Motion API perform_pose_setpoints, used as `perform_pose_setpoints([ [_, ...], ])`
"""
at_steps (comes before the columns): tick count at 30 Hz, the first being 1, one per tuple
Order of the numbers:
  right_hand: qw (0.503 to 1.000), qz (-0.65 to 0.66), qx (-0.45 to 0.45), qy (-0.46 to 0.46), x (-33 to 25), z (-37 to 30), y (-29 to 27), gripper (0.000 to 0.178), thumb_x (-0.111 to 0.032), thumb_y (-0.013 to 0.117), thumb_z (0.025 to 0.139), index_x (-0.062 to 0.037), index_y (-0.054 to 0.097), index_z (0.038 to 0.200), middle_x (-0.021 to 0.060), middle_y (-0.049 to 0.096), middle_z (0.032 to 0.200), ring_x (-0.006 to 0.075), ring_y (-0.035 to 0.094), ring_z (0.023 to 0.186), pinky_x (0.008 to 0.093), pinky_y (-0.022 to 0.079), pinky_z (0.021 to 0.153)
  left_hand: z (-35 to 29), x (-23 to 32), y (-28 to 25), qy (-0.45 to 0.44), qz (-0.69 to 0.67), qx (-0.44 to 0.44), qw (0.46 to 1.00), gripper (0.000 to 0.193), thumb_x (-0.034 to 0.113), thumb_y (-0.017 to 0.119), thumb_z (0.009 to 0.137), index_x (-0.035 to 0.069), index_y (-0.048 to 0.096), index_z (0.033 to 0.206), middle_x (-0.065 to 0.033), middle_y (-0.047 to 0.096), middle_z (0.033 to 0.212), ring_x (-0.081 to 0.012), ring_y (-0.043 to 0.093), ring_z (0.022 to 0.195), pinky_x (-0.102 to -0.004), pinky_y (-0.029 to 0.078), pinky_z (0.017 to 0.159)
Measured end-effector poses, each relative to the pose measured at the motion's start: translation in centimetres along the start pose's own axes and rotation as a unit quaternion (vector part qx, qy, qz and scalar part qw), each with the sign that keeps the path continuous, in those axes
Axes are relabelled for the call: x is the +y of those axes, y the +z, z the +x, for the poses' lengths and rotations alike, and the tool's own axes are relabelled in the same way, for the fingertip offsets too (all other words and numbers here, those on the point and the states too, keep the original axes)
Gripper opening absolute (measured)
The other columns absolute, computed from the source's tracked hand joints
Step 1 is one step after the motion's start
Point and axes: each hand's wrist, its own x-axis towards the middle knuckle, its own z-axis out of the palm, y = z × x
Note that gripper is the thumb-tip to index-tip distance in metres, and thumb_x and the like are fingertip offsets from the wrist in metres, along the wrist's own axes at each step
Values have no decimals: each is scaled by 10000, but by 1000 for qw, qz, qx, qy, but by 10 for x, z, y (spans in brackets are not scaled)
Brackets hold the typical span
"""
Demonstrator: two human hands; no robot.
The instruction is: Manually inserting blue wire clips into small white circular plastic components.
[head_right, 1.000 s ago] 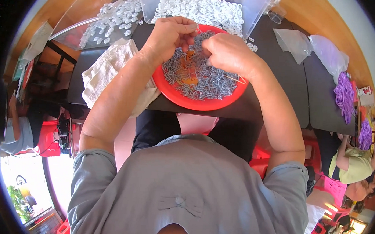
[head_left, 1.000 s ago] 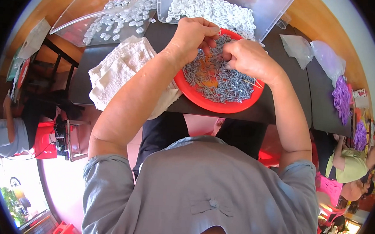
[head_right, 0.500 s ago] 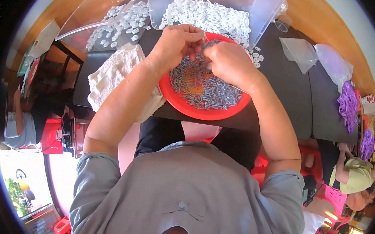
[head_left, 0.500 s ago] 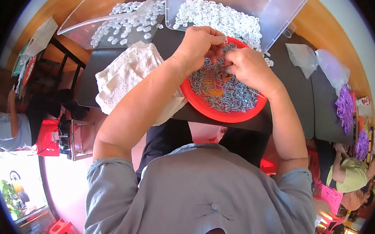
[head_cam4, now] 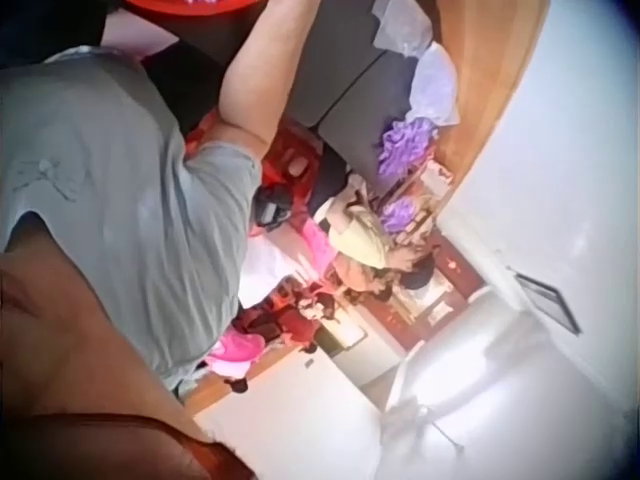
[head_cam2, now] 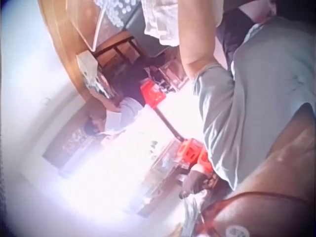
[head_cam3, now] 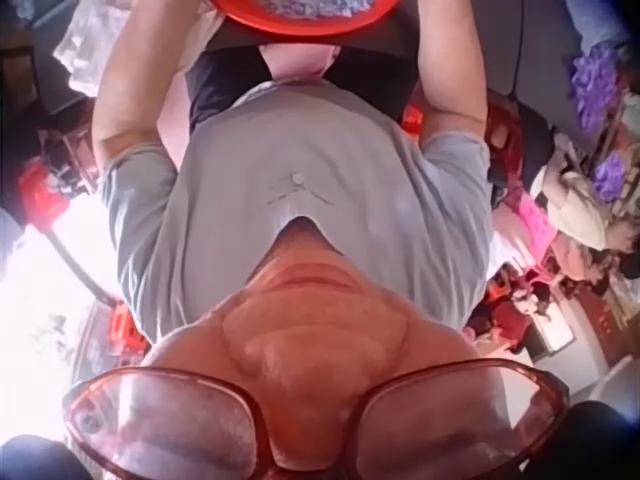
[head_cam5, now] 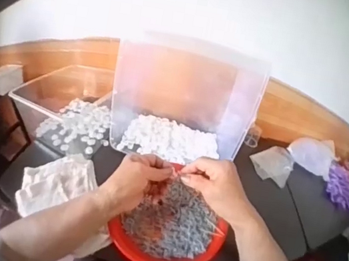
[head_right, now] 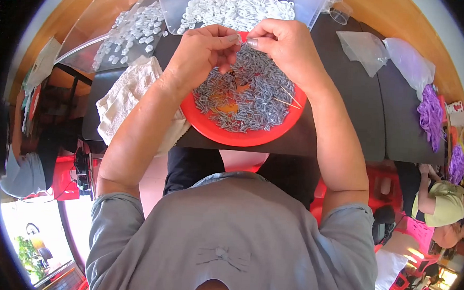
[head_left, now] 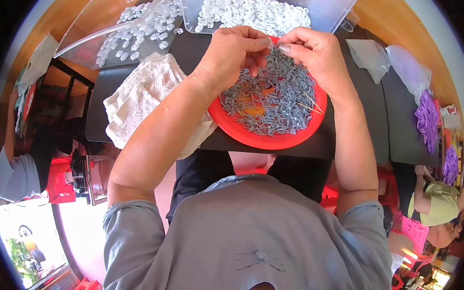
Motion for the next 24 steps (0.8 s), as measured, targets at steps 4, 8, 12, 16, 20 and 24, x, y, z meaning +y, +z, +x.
perform_pose_setpoints([
  [4, 998, -51, 31, -13, -6, -3, 1, 95, -50, 601, 875, 15, 656, 916, 2, 607, 728, 78, 533, 650, 242, 421, 586, -4, 1, 5, 11, 4, -3, 1000, 125, 56, 642, 879, -59, 624, 924, -106, 637, 779, -158, 597, 585, -279, 471, 475],
  [8, 980, -157, 64, -106, -3, -2, 7, 106, -38, 595, 861, 20, 632, 942, 72, 632, 774, 160, 592, 689, 291, 456, 635, -4, 0, 6, 13, -4, -2, 1000, 127, 52, 642, 878, -61, 622, 932, -102, 637, 778, -150, 596, 584, -275, 474, 474],
  [12, 973, -184, 61, -125, -3, -2, 10, 108, -24, 577, 856, 18, 612, 950, 140, 641, 848, 276, 630, 760, 338, 477, 689, -6, 0, 8, 31, 34, 0, 999, 150, 85, 617, 911, -50, 616, 978, -82, 638, 807, -138, 596, 626, -261, 467, 493],
  [16, 970, -189, 68, -136, -4, -2, 12, 104, -30, 572, 864, 5, 608, 955, 150, 640, 846, 298, 639, 777, 351, 479, 689, -8, 1, 11, 52, 67, 27, 996, 141, 75, 628, 900, -49, 620, 967, -83, 641, 793, -136, 599, 614, -253, 467, 468],
  [20, 967, -195, 81, -145, -6, -3, 16, 102, -33, 567, 869, -1, 601, 960, 158, 637, 836, 301, 640, 776, 357, 478, 683, -10, 2, 13, 52, 60, 22, 997, 141, 73, 633, 896, -51, 621, 963, -83, 641, 795, -132, 597, 609, -251, 466, 463],
  [24, 964, -204, 91, -146, -6, -3, 16, 95, -29, 563, 870, -2, 596, 955, 161, 635, 820, 300, 639, 766, 353, 479, 677, -10, 1, 13, 56, 56, 23, 997, 149, 79, 636, 898, -54, 619, 962, -80, 639, 793, -129, 596, 610, -251, 466, 464],
])
